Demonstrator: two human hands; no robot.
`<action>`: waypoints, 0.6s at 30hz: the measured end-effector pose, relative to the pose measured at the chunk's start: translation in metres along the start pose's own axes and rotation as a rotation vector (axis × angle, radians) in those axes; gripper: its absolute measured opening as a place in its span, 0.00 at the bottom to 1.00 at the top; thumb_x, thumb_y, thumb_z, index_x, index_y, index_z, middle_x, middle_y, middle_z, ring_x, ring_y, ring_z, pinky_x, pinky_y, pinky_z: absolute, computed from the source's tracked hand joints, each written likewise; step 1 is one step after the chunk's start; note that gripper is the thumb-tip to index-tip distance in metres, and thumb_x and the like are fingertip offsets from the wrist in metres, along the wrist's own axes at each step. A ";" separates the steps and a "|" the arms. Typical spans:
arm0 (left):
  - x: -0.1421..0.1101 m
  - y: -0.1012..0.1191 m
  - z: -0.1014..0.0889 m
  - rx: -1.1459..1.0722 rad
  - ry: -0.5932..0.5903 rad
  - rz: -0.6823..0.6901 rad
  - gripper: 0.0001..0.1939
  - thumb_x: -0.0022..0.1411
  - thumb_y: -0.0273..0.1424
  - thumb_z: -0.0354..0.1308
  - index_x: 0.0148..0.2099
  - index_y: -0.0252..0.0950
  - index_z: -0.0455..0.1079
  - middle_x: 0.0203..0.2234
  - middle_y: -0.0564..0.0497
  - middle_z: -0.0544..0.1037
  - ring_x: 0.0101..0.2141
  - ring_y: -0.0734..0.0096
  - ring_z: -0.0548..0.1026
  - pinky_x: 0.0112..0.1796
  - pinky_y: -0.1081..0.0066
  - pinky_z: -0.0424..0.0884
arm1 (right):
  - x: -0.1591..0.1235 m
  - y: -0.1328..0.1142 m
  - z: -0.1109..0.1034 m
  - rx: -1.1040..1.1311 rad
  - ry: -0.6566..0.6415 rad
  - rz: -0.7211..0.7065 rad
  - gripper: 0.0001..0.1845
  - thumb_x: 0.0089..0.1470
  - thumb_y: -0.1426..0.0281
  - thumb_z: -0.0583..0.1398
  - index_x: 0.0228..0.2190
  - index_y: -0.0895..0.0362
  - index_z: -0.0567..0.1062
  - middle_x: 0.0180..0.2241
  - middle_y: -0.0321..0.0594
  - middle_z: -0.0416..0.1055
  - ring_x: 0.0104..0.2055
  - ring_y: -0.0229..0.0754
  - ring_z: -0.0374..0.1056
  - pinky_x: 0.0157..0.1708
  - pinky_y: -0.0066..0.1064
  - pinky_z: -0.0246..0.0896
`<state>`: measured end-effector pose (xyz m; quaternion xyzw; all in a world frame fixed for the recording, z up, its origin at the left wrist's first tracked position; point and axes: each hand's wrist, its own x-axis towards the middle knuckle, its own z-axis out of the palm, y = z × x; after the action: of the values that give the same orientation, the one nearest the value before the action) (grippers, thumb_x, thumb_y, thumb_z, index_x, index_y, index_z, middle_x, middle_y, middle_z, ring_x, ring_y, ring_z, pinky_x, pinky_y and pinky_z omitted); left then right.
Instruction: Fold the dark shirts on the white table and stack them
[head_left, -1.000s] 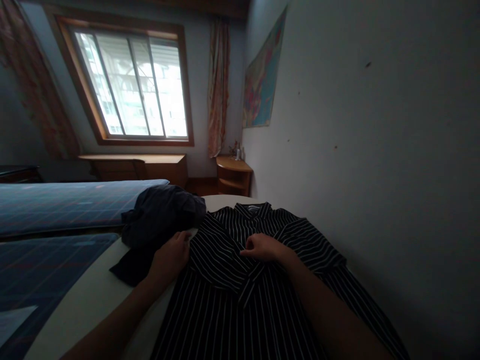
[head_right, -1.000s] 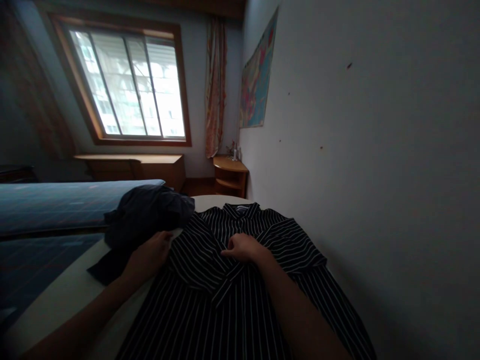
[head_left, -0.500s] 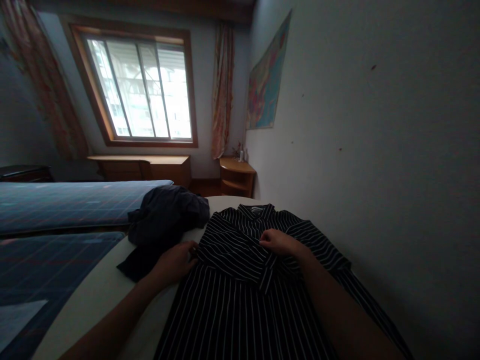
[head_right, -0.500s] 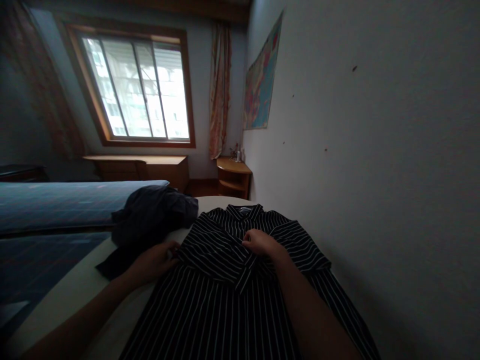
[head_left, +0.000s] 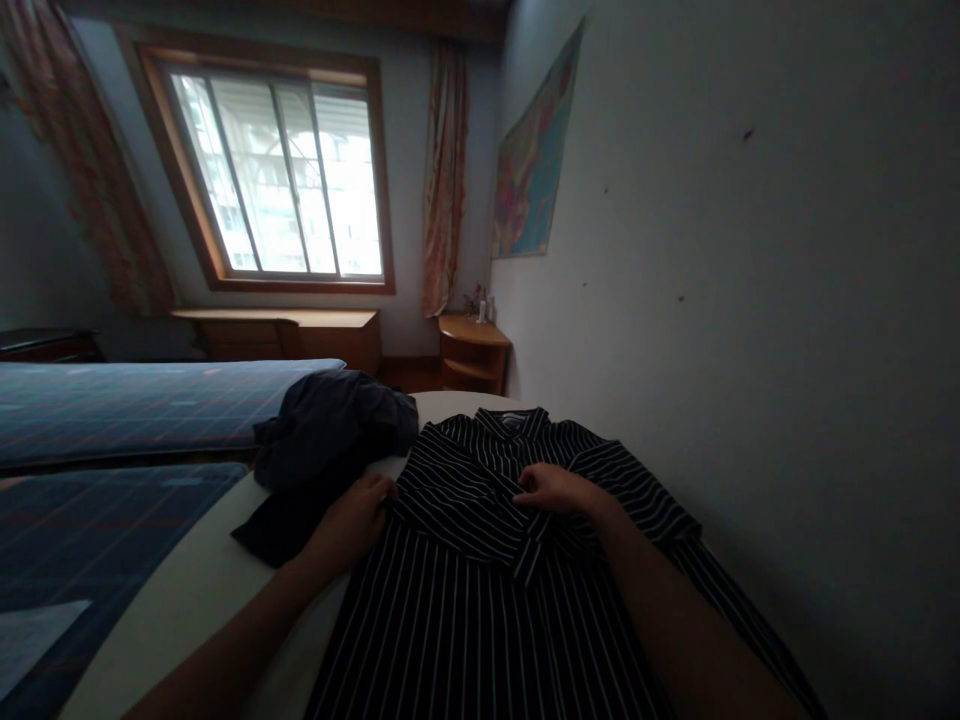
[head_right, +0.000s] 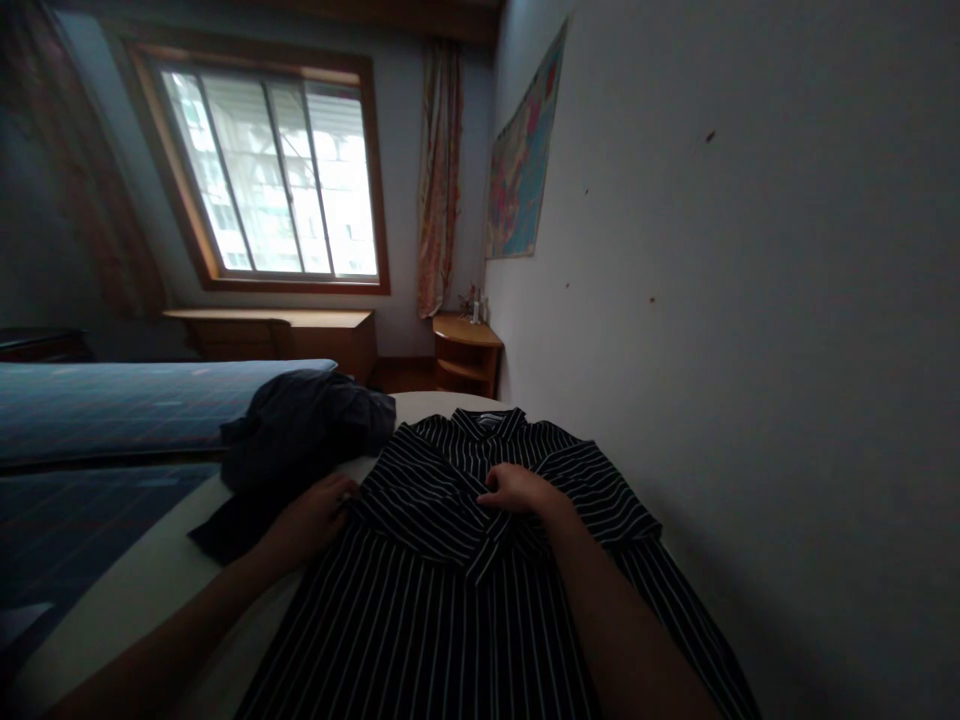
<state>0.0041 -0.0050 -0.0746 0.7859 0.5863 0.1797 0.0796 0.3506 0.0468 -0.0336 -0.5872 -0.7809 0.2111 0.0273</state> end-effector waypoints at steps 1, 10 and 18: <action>0.000 0.001 0.001 -0.010 -0.009 0.045 0.17 0.54 0.17 0.49 0.41 0.40 0.68 0.43 0.50 0.74 0.45 0.68 0.73 0.46 0.72 0.65 | -0.001 -0.001 -0.001 -0.008 0.001 -0.001 0.15 0.52 0.62 0.64 0.39 0.59 0.79 0.39 0.45 0.78 0.39 0.45 0.72 0.34 0.29 0.62; -0.002 0.017 0.006 0.098 0.024 -0.061 0.09 0.65 0.25 0.47 0.41 0.38 0.68 0.40 0.48 0.75 0.41 0.66 0.75 0.41 0.69 0.66 | -0.007 0.011 -0.016 0.086 0.007 0.002 0.14 0.50 0.63 0.65 0.37 0.59 0.78 0.35 0.42 0.77 0.37 0.43 0.71 0.33 0.28 0.62; 0.011 0.011 0.015 0.006 0.035 -0.186 0.12 0.67 0.30 0.49 0.52 0.41 0.65 0.45 0.49 0.78 0.43 0.66 0.78 0.41 0.70 0.68 | -0.007 0.021 -0.015 0.166 -0.057 -0.037 0.19 0.49 0.72 0.65 0.44 0.60 0.74 0.33 0.39 0.75 0.33 0.39 0.70 0.31 0.26 0.62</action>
<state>0.0223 0.0030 -0.0830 0.7249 0.6588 0.1833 0.0833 0.3759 0.0497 -0.0265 -0.5620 -0.7720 0.2912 0.0574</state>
